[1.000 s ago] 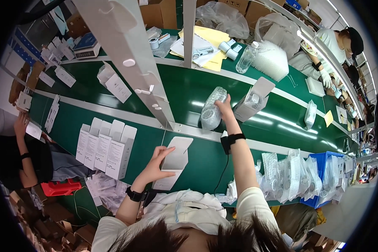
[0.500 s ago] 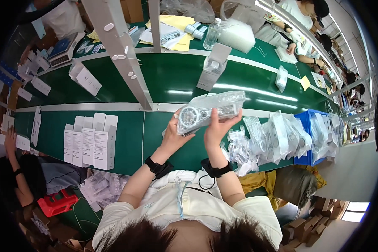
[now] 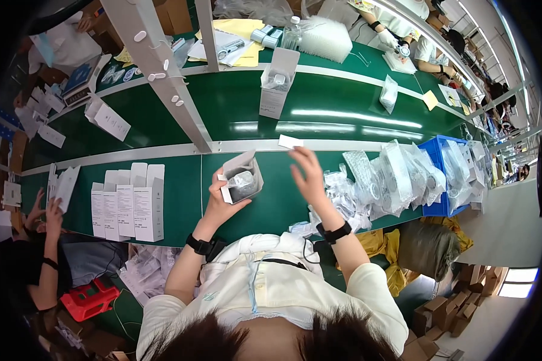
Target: The person packs handheld fans by placing each bubble-wrapped fan and a charging cable into a small white box. This process is repeated for several units before the person gathers the completed boxes from the table.
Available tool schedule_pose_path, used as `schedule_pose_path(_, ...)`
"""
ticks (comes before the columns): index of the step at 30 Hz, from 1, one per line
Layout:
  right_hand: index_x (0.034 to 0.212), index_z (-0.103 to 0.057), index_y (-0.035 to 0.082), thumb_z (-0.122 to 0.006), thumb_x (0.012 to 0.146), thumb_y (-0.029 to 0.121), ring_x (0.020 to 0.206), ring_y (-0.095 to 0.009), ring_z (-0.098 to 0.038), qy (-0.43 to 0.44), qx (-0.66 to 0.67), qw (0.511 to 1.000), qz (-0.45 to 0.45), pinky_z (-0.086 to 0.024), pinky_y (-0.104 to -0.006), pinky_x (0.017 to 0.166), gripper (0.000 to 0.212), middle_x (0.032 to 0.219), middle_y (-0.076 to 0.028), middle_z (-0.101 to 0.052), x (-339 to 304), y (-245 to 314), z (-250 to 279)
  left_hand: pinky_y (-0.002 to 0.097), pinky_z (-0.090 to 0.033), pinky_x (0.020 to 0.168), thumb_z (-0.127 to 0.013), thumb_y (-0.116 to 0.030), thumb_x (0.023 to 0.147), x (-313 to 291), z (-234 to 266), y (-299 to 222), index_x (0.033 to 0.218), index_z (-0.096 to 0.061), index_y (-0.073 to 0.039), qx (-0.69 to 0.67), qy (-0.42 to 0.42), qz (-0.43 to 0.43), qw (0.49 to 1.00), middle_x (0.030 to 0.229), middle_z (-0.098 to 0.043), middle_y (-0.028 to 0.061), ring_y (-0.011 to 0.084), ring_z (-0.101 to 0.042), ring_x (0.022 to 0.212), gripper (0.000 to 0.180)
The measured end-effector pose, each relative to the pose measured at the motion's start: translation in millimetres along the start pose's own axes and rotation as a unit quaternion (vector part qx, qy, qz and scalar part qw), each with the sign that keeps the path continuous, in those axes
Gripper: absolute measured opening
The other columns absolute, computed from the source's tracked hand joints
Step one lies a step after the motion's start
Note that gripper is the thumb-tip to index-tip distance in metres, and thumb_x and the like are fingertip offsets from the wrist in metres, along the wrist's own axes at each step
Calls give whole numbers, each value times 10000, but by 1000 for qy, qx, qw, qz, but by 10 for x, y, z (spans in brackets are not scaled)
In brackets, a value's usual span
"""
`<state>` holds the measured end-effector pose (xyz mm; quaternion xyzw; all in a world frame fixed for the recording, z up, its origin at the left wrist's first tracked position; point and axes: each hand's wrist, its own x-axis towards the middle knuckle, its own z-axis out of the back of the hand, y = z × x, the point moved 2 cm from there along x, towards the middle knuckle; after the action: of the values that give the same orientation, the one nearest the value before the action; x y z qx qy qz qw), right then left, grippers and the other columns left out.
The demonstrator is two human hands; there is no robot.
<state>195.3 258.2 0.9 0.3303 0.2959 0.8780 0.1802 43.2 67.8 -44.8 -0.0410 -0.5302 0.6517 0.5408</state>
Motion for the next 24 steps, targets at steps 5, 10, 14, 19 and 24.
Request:
schedule_pose_path(5, 947, -578, 115, -569, 647, 7, 981, -344, -478, 283, -459, 798, -268, -441, -483, 768, 320, 1026, -113, -531, -503, -1480, 455, 420, -347, 933, -784, -201, 617, 20, 257, -227, 1171, -224, -95, -31, 6, 98, 995, 1258, -302, 219, 331, -406, 1134, 794)
schedule_pose_path(10, 911, -553, 94, -621, 673, 76, 941, -332, -506, 265, -401, 858, -181, -436, -479, 733, 248, 1003, -105, -545, -599, -1551, 608, 377, -399, 867, -721, -153, 661, 265, 369, -457, 1022, -487, -37, 82, 14, 92, 992, 1150, -421, 177, 327, -474, 1048, 446)
schedule_pose_path(14, 830, -553, 52, -675, 679, 83, 753, -260, -571, 166, -180, 952, -185, -456, -338, 622, 197, 894, -92, -570, -413, -1466, 659, 348, -437, 768, -682, -85, 671, 341, 330, -471, 821, -579, 4, 102, 12, 124, 987, 1020, -501, 161, 328, -533, 912, 203)
schedule_pose_path(19, 870, -536, 32, -660, 720, 84, 639, -209, -561, 107, 105, 949, -277, -442, -271, 561, 202, 782, -85, -566, 272, -67, 553, 324, -443, 646, -645, -37, 678, 444, 394, -410, 761, -578, 27, 65, -5, 191, 979, 841, -556, 143, 307, -563, 735, 124)
schedule_pose_path(24, 851, -518, 26, -645, 701, 7, 648, -188, -564, 207, 70, 970, 106, -443, -286, 533, 197, 822, -71, -549, 534, 1059, 182, 337, -469, 652, -620, -11, 673, 521, 448, -395, 742, -568, 41, 78, 14, 231, 970, 800, -587, 140, 315, -579, 709, 101)
